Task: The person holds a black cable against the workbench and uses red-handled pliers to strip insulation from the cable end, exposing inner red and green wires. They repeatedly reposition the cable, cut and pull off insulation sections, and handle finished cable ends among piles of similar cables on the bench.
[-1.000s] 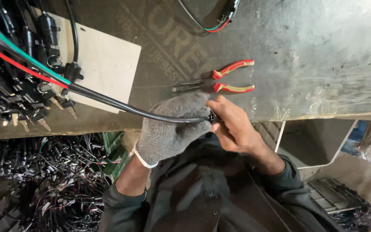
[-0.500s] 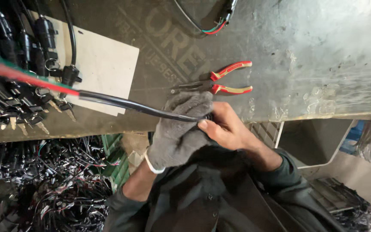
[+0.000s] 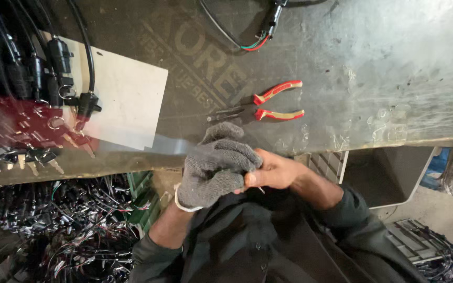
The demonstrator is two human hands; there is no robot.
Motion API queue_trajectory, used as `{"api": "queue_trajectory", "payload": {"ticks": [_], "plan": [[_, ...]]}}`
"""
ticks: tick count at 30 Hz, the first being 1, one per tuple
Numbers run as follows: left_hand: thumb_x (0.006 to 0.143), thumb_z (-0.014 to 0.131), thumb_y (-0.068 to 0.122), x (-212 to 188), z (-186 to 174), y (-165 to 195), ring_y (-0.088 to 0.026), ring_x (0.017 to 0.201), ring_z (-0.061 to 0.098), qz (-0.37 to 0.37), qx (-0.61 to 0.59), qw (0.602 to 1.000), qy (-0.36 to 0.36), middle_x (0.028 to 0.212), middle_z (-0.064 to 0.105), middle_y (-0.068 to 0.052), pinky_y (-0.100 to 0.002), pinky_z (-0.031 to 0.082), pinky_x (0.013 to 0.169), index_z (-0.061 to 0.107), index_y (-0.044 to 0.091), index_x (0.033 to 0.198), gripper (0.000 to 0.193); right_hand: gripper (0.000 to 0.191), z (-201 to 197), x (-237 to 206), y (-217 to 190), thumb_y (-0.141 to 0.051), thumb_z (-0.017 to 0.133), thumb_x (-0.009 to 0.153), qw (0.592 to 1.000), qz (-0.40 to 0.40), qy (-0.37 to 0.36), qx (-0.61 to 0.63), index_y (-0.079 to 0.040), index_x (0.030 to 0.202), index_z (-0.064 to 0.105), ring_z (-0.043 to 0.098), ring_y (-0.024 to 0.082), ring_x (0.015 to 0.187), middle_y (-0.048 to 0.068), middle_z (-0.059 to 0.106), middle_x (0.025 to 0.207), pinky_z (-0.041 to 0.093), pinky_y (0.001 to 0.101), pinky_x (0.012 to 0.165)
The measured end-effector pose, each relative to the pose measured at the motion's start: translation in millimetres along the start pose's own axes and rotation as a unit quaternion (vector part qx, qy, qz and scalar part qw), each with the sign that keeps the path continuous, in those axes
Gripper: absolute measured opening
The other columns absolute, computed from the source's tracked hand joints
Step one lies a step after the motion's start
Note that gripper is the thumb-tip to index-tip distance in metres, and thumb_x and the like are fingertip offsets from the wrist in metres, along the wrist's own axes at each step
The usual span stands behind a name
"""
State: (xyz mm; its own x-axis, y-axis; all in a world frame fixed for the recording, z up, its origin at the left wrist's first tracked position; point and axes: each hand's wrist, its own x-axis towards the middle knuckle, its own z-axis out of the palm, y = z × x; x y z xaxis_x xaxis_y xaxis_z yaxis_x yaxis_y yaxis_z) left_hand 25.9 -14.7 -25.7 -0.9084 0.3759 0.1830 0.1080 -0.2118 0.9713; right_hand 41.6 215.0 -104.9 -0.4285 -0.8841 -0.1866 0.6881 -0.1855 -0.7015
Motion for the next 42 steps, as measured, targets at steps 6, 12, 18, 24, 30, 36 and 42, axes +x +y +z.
{"api": "queue_trajectory", "payload": {"ticks": [6,12,18,24,30,36,42], "plan": [[0.101,0.066,0.017,6.7,9.0,-3.6,-0.018,0.107,0.064,-0.037,-0.064,0.994,0.081,0.102,0.073,-0.006,-0.036,0.044,0.114,0.071,0.006,0.105,0.013,0.039,9.4,12.5,0.7,-0.032,0.068,0.104,0.986,-0.069,0.150,-0.037,0.000,0.126,0.061,0.049,0.010,0.083,0.000,0.056,0.093,0.043,0.0272,0.074],[0.105,0.053,0.023,9.0,20.0,-7.4,-0.010,0.086,0.050,-0.143,-0.061,0.981,0.118,0.118,0.065,-0.005,-0.024,0.046,0.077,0.051,0.003,0.151,0.050,0.042,29.8,35.4,-22.9,-0.044,0.056,0.115,0.852,-0.240,0.383,-0.264,-0.010,0.134,0.042,0.041,0.009,0.096,0.001,0.044,0.115,0.039,0.0272,0.084],[0.113,0.049,0.023,-2.7,10.8,-10.8,-0.010,0.092,0.060,-0.062,-0.065,0.970,0.225,0.112,0.065,-0.002,-0.027,0.052,0.086,0.051,0.002,0.139,0.034,0.081,27.7,26.2,-97.1,-0.063,0.072,0.085,0.587,-0.210,0.306,-0.719,-0.003,0.135,0.049,0.047,0.039,0.123,0.019,0.051,0.129,0.034,0.0510,0.104],[0.107,0.057,0.010,-15.1,7.2,-2.9,-0.011,0.088,0.054,-0.135,-0.084,0.963,0.217,0.108,0.061,-0.006,-0.026,0.045,0.077,0.061,-0.003,0.122,0.021,0.059,-8.1,3.6,-87.1,-0.052,0.079,0.088,0.495,-0.096,0.333,-0.797,-0.007,0.123,0.062,0.058,0.035,0.111,0.012,0.061,0.122,0.034,0.0526,0.099],[0.110,0.052,0.013,-12.1,6.7,29.0,-0.010,0.090,0.058,-0.142,-0.091,0.984,0.053,0.111,0.065,-0.006,-0.026,0.050,0.082,0.061,-0.003,0.136,0.032,0.003,-6.3,-2.7,-69.0,-0.011,0.061,0.106,0.922,-0.237,0.267,-0.150,-0.012,0.103,0.060,0.061,0.028,0.092,0.005,0.060,0.098,0.048,0.0396,0.087],[0.107,0.051,0.022,-11.3,29.5,35.8,-0.014,0.092,0.059,-0.057,-0.074,0.988,0.125,0.134,0.054,-0.012,-0.029,0.055,0.083,0.037,-0.003,0.147,0.049,0.032,28.6,23.7,-89.3,-0.002,0.068,0.073,0.691,-0.255,0.275,-0.617,-0.001,0.103,0.059,0.065,0.040,0.103,0.015,0.067,0.108,0.053,0.0432,0.083],[0.112,0.045,0.019,-25.4,27.6,33.0,-0.012,0.088,0.057,-0.113,0.002,0.989,0.092,0.124,0.063,-0.010,-0.026,0.052,0.081,0.027,0.000,0.163,0.057,0.038,36.4,29.9,-108.4,-0.024,0.091,0.080,0.613,-0.212,0.262,-0.714,-0.009,0.087,0.057,0.064,0.028,0.079,0.006,0.062,0.084,0.047,0.0420,0.063]]}}
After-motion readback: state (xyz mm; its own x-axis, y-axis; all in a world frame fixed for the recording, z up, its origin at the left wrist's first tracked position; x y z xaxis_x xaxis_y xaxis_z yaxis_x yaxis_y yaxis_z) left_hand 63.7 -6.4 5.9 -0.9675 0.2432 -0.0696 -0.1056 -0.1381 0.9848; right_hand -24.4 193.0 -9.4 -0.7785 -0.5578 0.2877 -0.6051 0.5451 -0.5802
